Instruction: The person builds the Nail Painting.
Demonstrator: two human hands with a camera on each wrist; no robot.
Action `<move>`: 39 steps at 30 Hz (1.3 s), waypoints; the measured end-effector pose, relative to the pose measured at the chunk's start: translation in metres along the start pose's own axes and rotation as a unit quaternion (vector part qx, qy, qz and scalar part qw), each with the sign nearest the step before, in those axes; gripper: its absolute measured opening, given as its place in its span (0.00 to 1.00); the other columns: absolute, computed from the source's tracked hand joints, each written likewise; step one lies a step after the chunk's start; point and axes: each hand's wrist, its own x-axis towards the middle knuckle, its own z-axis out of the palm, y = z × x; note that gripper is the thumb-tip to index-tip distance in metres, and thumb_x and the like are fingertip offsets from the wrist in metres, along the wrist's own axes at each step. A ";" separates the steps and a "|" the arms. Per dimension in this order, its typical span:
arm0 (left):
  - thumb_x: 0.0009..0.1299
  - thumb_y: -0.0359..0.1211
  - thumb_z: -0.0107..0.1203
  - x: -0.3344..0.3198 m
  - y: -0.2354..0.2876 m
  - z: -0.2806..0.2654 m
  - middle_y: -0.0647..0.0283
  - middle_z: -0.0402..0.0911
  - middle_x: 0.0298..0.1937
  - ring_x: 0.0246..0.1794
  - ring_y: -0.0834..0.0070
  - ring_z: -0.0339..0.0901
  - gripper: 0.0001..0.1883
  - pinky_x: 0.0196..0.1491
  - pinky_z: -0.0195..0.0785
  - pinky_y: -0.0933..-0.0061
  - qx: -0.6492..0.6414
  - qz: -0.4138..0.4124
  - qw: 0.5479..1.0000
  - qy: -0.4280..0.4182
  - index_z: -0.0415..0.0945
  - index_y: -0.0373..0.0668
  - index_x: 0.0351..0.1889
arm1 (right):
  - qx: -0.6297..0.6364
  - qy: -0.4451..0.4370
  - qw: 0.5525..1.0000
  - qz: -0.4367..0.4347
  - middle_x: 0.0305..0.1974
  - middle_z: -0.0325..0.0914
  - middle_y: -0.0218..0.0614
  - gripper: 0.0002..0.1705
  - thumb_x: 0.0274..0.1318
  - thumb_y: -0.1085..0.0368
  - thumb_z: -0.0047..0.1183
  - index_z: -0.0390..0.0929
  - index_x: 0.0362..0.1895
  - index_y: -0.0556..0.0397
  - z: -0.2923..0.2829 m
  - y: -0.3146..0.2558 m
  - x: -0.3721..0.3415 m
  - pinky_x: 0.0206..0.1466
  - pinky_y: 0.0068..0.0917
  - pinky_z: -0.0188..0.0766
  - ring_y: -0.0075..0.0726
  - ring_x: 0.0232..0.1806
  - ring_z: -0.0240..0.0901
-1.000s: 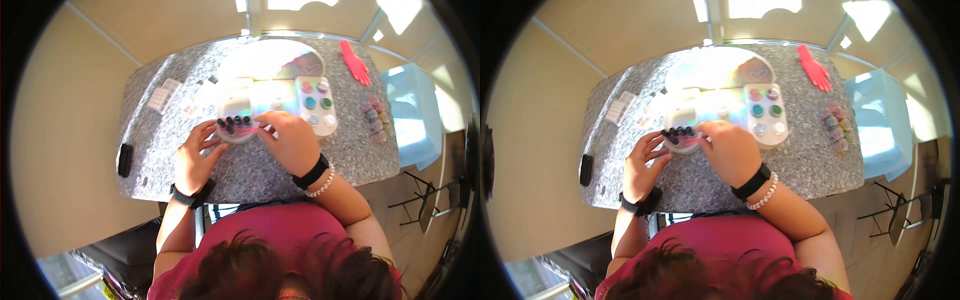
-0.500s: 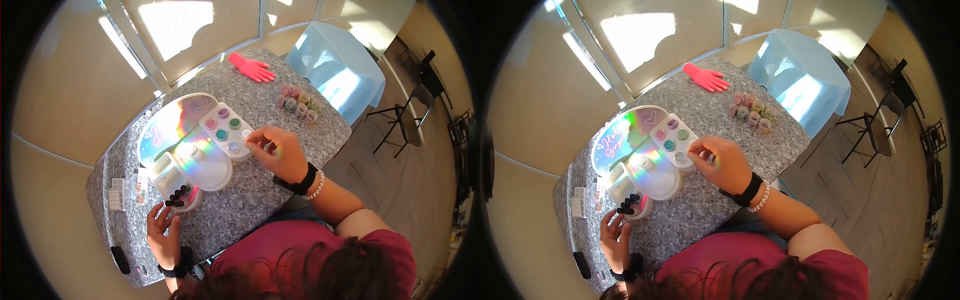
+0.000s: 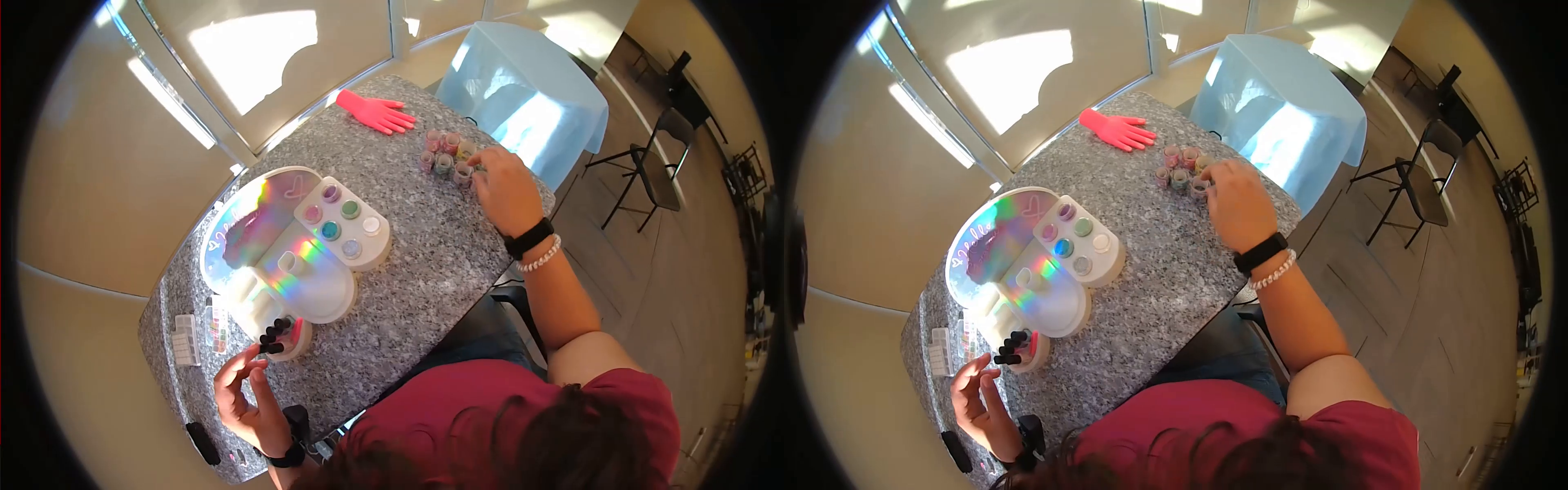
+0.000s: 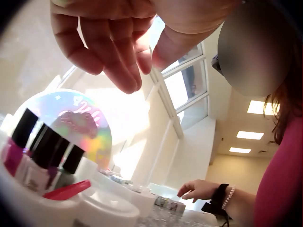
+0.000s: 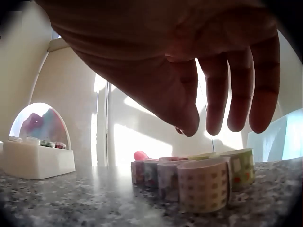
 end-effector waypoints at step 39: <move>0.73 0.36 0.71 0.036 0.017 0.136 0.60 0.90 0.57 0.49 0.57 0.87 0.20 0.51 0.78 0.58 0.113 0.281 0.894 -0.330 0.85 0.46 0.62 | 0.043 -0.202 0.972 0.107 0.49 0.88 0.42 0.23 0.62 0.55 0.70 0.88 0.55 0.57 0.016 0.071 0.080 0.49 0.32 0.85 0.37 0.44 0.88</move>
